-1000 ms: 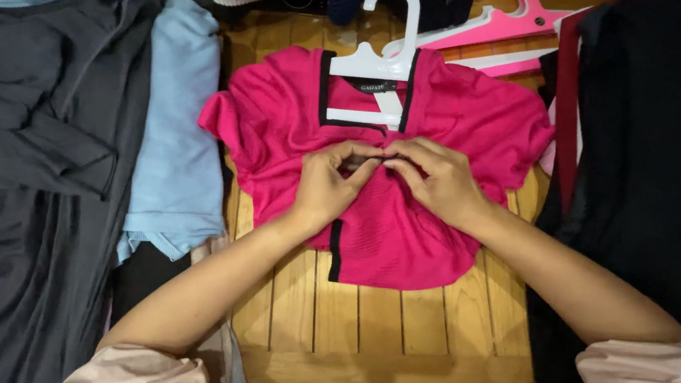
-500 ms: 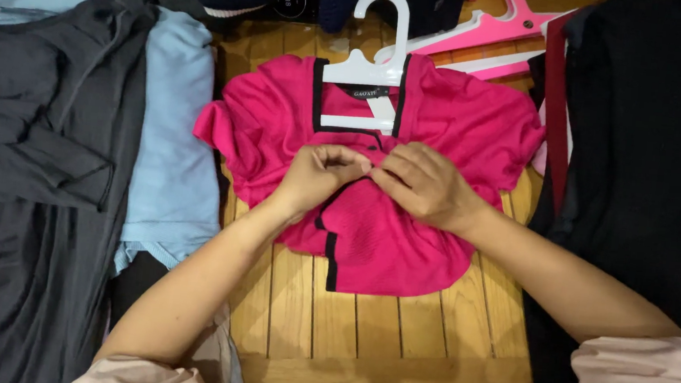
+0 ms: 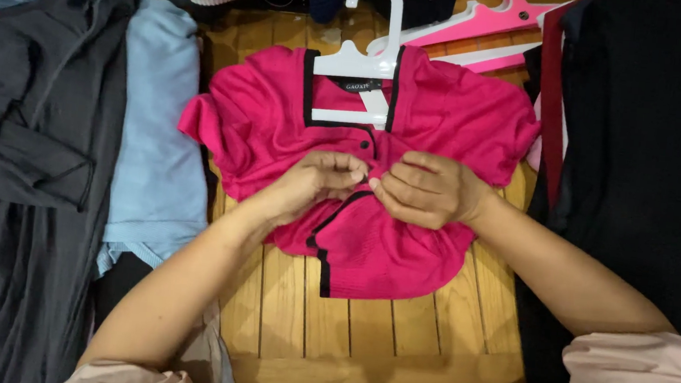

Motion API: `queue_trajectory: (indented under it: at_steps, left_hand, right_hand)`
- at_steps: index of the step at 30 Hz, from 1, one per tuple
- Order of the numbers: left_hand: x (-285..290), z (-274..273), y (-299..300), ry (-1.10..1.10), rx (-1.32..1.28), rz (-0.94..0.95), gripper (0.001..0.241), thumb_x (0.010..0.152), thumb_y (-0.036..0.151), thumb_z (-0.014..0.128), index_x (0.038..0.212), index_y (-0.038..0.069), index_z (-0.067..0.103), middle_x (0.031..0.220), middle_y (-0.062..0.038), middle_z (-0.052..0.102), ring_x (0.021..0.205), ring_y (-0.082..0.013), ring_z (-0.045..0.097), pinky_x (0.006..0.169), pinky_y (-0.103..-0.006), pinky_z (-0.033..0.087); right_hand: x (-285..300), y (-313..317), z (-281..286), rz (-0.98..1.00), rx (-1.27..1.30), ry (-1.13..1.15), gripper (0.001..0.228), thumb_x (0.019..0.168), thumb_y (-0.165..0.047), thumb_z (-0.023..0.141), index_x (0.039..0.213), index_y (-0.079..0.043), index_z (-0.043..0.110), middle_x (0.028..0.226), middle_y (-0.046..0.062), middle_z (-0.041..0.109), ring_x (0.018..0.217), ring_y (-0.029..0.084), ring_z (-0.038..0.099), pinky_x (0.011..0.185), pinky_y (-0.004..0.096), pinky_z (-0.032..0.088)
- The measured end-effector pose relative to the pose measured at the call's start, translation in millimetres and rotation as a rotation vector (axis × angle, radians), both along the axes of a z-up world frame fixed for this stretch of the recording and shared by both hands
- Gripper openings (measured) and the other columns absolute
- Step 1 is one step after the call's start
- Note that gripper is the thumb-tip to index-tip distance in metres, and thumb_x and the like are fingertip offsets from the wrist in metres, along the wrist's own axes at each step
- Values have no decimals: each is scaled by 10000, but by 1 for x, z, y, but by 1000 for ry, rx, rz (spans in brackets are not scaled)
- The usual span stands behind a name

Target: The person buttons a pink blouse and places it on a white hanger. They then pick up a dark gray shirt, place it on a pink hanger, and smooth the fabric. The person works on a wooden surface with other clothes nearby.

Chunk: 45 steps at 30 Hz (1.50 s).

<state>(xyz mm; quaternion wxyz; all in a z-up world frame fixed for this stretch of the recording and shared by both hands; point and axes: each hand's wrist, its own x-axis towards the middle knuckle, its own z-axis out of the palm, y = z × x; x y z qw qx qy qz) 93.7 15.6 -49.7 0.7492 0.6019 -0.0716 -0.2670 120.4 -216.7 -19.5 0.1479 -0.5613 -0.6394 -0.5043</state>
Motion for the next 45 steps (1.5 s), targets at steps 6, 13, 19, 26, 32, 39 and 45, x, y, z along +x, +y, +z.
queue_trajectory:
  at_steps: [6,13,19,26,32,39,45]
  left_hand:
    - [25,-45,17,-390,530,93,323,940,150,725,1259,115,686,1071,-119,770,915,-231,766,813,-353,617]
    - [-53,52,44,-854,820,52,317,984,232,643,1284,130,651,1165,-118,711,1100,-341,712,945,-454,569]
    - [-88,48,75,-1068,912,-241,590,822,361,808,1276,15,656,1274,-212,658,1246,-427,596,1053,-540,475]
    - [-72,37,80,-1050,826,-94,304,966,166,618,1230,40,700,1247,-205,680,1213,-443,626,1029,-539,485]
    - [-64,32,92,-796,459,119,261,1028,135,601,1248,108,738,1306,-142,714,1272,-350,637,1078,-496,470]
    - [-50,-28,117,-623,317,357,295,1092,100,463,1242,87,718,1050,-70,756,1045,-171,681,1058,-402,488]
    - [-73,19,130,-396,-15,553,298,1146,211,463,934,98,640,710,-17,633,643,-132,644,733,-265,544]
  right_hand:
    - [6,-2,-23,-268,-228,760,291,1117,-120,444,1090,43,685,1050,222,681,991,407,678,793,517,598]
    - [-81,-20,11,-276,-254,684,270,1025,-221,595,1145,6,676,1108,216,668,1002,423,670,798,513,579]
    - [-119,-37,-13,-279,-517,849,595,904,-459,764,1259,5,651,1211,242,645,1127,458,613,897,563,514]
    - [-85,-50,-25,-103,-159,1196,199,959,-157,650,1118,-86,747,1182,146,720,1096,379,676,926,484,534]
    - [-46,-115,-39,-80,420,1736,351,984,14,580,1329,-43,604,1117,88,708,1035,175,658,992,382,531]
    - [-55,-128,-51,110,569,1935,402,898,-6,540,1296,4,599,1107,100,649,1027,190,654,963,380,522]
    - [-95,-150,8,-166,554,1711,251,1065,-44,524,1300,-33,613,1035,41,645,911,85,606,849,242,510]
